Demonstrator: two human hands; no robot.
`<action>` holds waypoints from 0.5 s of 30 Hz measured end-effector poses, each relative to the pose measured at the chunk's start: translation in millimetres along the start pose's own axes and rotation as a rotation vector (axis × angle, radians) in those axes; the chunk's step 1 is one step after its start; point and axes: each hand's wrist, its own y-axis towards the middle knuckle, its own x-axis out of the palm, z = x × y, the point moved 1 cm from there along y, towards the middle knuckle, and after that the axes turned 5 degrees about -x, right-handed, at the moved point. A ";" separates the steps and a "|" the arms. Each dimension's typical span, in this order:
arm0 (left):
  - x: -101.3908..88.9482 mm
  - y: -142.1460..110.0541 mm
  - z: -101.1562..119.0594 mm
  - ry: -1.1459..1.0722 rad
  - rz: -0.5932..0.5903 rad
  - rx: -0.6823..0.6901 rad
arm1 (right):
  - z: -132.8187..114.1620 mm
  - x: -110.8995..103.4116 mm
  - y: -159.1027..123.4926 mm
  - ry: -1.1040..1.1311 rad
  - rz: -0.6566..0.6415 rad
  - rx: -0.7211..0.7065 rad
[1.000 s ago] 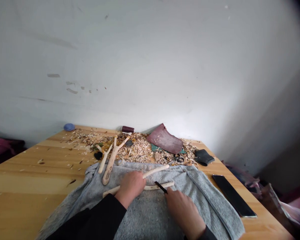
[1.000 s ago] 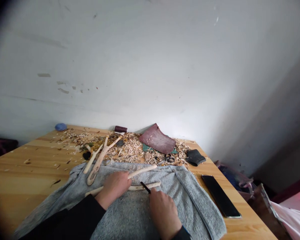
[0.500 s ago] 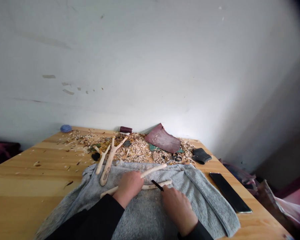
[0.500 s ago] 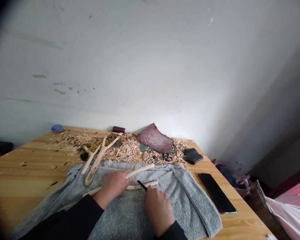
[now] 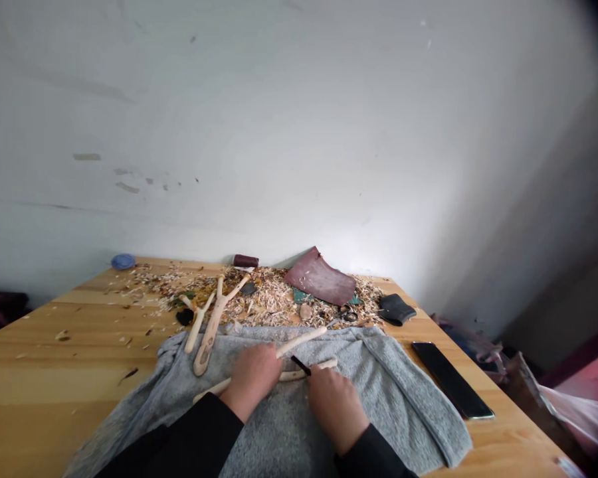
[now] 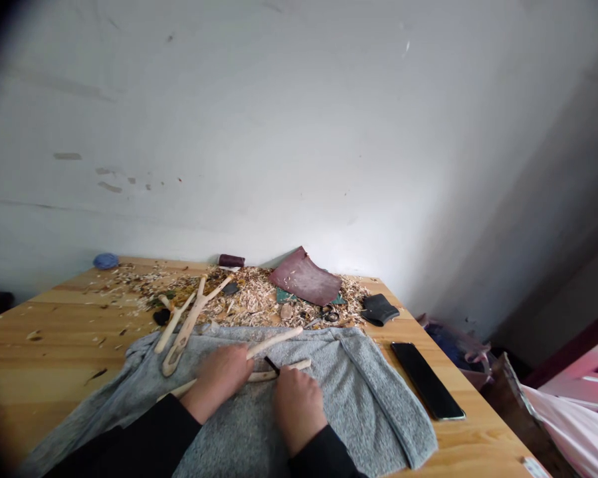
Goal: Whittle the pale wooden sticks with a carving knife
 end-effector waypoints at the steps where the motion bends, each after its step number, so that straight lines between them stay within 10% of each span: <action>1: 0.0 -0.1 0.2 0.014 0.012 -0.004 | -2.1 0.3 1.4 -0.002 0.005 0.004; 15: -8.8 1.7 -1.0 0.048 -0.011 0.003 | 32.4 10.6 11.4 0.122 -0.094 -0.062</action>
